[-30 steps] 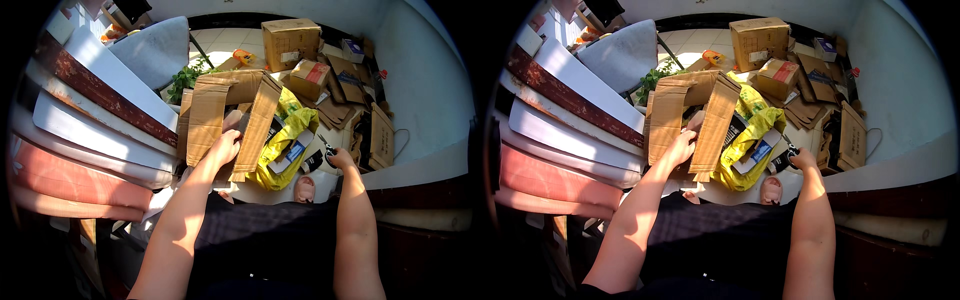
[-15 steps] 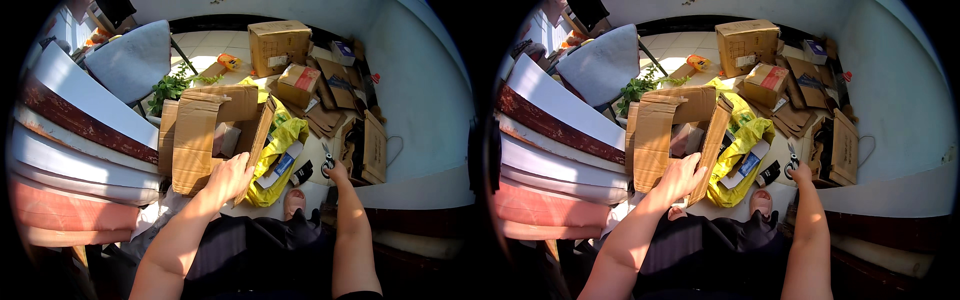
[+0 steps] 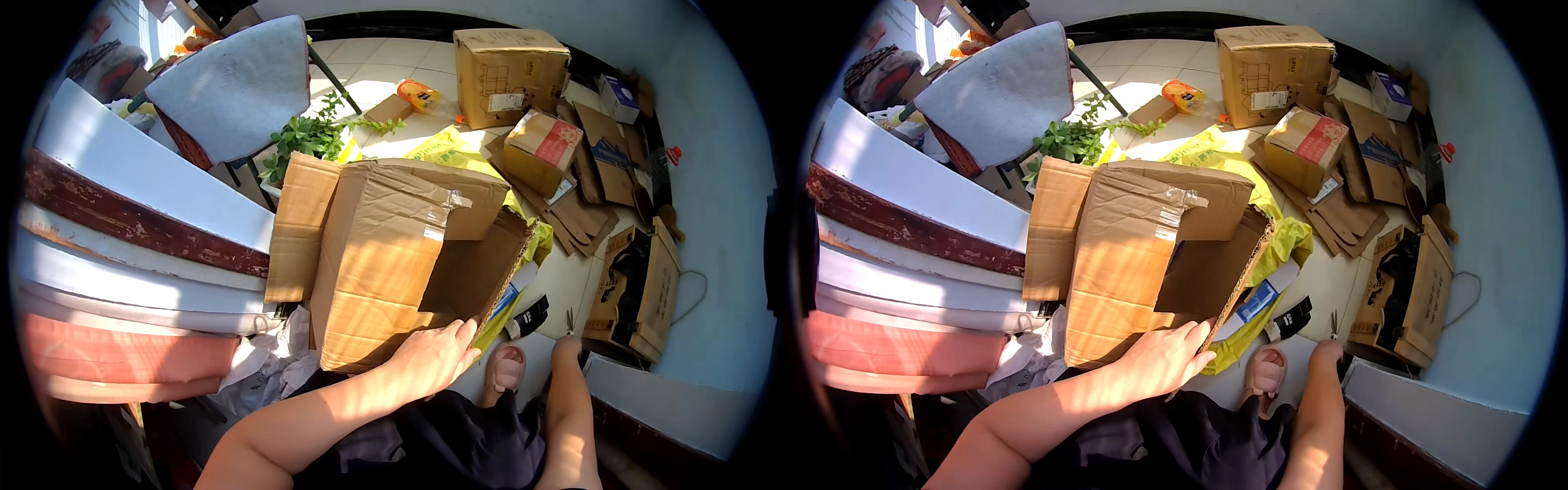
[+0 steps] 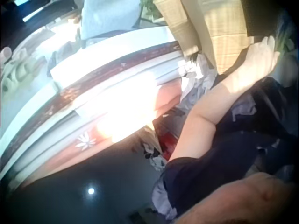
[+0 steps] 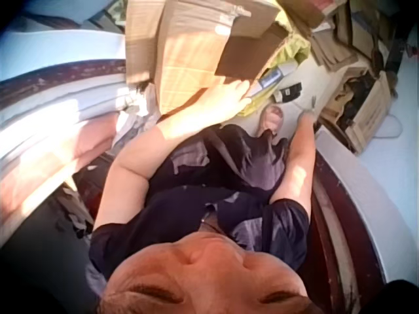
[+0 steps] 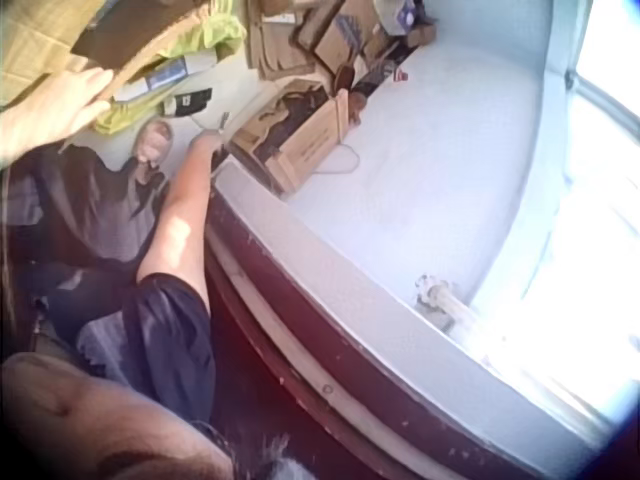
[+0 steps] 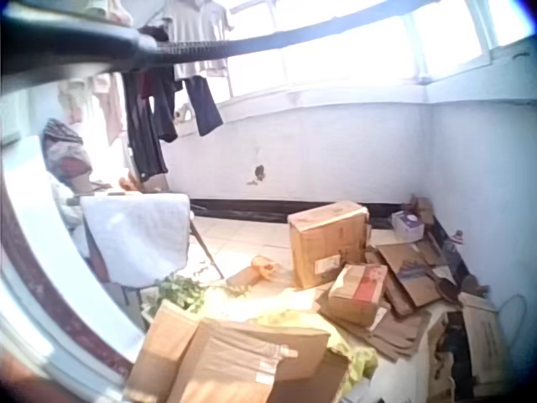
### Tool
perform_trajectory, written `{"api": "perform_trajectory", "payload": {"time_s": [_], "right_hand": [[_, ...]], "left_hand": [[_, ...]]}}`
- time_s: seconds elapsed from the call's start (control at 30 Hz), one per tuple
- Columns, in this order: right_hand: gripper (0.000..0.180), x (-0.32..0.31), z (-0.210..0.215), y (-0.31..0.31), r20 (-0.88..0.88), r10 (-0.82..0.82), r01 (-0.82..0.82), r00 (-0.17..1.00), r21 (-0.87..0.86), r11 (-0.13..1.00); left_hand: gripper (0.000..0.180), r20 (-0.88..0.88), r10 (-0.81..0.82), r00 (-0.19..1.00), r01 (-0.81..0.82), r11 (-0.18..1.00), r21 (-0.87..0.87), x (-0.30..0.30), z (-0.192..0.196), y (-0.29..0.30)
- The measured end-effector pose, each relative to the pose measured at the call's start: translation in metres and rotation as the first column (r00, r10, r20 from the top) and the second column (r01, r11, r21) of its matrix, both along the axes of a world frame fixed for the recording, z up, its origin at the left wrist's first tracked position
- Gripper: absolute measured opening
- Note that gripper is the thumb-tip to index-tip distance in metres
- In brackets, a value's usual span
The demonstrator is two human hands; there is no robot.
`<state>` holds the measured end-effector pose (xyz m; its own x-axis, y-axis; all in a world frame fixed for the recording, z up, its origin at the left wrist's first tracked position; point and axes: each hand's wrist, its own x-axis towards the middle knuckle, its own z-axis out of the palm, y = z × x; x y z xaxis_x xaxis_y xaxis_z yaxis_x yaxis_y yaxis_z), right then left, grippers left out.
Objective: The person uses scissors to cut open several cardboard boxes and a yellow plastic bag. They cut along the edges and flaps of the boxes to open them and then flatten the cardboard pieces.
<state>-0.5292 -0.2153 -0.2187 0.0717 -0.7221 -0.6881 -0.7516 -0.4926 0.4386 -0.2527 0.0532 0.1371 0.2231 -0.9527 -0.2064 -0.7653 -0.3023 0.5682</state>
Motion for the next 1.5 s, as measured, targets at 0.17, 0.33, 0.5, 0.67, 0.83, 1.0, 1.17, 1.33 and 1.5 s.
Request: {"api": "perform_trajectory", "payload": {"time_s": [0.17, 0.33, 0.5, 0.67, 0.83, 1.0, 1.17, 1.33, 1.5], "right_hand": [[0.026, 0.042, 0.079, -0.004, 0.218, 0.119, -0.103, 0.969, -0.082, 0.991], [0.083, 0.143, 0.253, 0.051, 0.491, -0.705, 0.151, -0.512, 0.860, 0.488], [0.080, 0.206, 0.311, 0.095, 0.897, -0.443, 0.071, -0.010, 0.442, 0.894], [0.048, 0.182, 0.260, 0.065, 0.772, -0.554, 0.153, -0.314, 0.616, 0.773], [0.042, 0.141, 0.221, 0.063, 0.601, -0.633, 0.276, -0.488, 0.794, 0.542], [0.040, 0.134, 0.215, 0.072, 0.537, -0.604, 0.250, -0.589, 0.832, 0.495], [0.037, 0.159, 0.233, 0.084, 0.448, -0.627, 0.073, -0.637, 0.845, 0.530], [0.036, 0.167, 0.219, 0.093, 0.461, -0.722, -0.060, -0.517, 0.821, 0.568], [0.036, 0.160, 0.235, 0.093, 0.212, -0.929, -0.289, -0.304, 0.909, 0.302]], "left_hand": [[0.043, 0.028, 0.008, 1.000, -0.008, 1.000, -0.020, -0.012, -0.018, -0.007], [0.041, 0.230, -0.053, 0.972, 0.061, 0.998, -0.028, -0.024, -0.024, -0.013], [0.042, 0.567, -0.324, 0.757, 0.282, 0.945, 0.163, -0.017, -0.031, -0.019], [0.055, 0.789, -0.496, 0.362, 0.215, 0.868, 0.447, -0.005, 0.006, 0.002], [0.058, 0.885, 0.050, 0.462, 0.123, 0.985, -0.120, 0.004, 0.019, 0.047], [0.101, 0.496, 0.596, 0.631, -0.401, 0.798, -0.449, 0.023, 0.066, 0.077], [0.103, 0.399, 0.700, 0.592, -0.694, 0.695, -0.189, 0.046, 0.048, 0.094], [0.098, 0.080, 0.746, 0.661, -0.705, 0.654, -0.274, 0.096, 0.016, 0.116], [0.077, -0.384, 0.659, 0.647, -0.696, 0.716, 0.056, 0.127, -0.062, 0.129]]}}
